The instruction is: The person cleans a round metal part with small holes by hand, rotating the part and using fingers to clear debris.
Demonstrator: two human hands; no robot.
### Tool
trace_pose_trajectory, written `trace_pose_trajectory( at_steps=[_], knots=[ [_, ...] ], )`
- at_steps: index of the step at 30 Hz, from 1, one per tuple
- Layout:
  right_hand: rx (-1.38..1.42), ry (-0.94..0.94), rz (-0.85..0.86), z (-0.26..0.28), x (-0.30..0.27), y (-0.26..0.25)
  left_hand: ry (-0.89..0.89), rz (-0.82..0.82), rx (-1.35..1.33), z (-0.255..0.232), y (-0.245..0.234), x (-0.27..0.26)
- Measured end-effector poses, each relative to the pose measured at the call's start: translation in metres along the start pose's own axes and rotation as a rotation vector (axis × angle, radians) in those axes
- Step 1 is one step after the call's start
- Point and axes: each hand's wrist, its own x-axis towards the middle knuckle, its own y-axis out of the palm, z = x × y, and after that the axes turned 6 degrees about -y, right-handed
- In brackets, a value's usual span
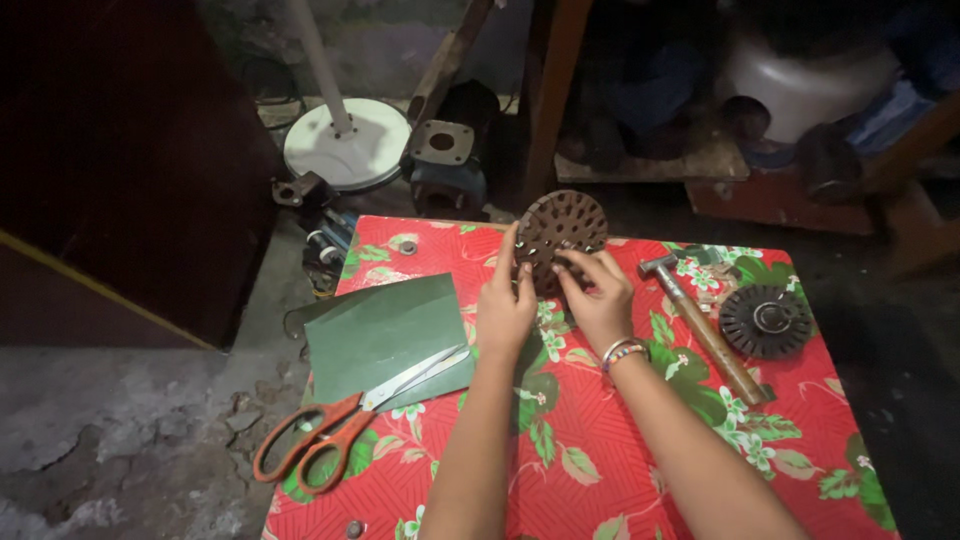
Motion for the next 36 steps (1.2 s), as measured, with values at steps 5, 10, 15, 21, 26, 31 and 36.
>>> trace_pose_trajectory(
  at_steps=[5, 10, 15, 21, 26, 31, 36],
  knots=[
    [0.015, -0.077, -0.033, 0.0, 0.001, 0.0, 0.044, -0.007, -0.024, 0.0, 0.0, 0.0],
    [0.008, -0.028, -0.018, -0.002, 0.0, 0.003, 0.003, -0.006, 0.021, 0.002, 0.001, 0.001],
    [0.001, -0.05, -0.013, -0.006, -0.001, 0.003, 0.034, -0.014, -0.01, 0.001, 0.001, 0.0],
    [0.067, 0.029, 0.003, -0.009, -0.001, -0.002, 0.033, -0.017, 0.007, -0.001, 0.0, -0.001],
    [-0.027, -0.064, -0.012, 0.005, 0.003, -0.005, 0.001, -0.004, 0.02, -0.005, -0.002, -0.003],
    [-0.096, -0.111, -0.06, 0.008, 0.008, -0.007, -0.014, 0.024, 0.033, 0.001, 0.002, 0.002],
    [-0.176, -0.109, -0.043, -0.002, 0.005, -0.003, 0.136, 0.065, -0.068, 0.012, 0.0, 0.004]
  ],
)
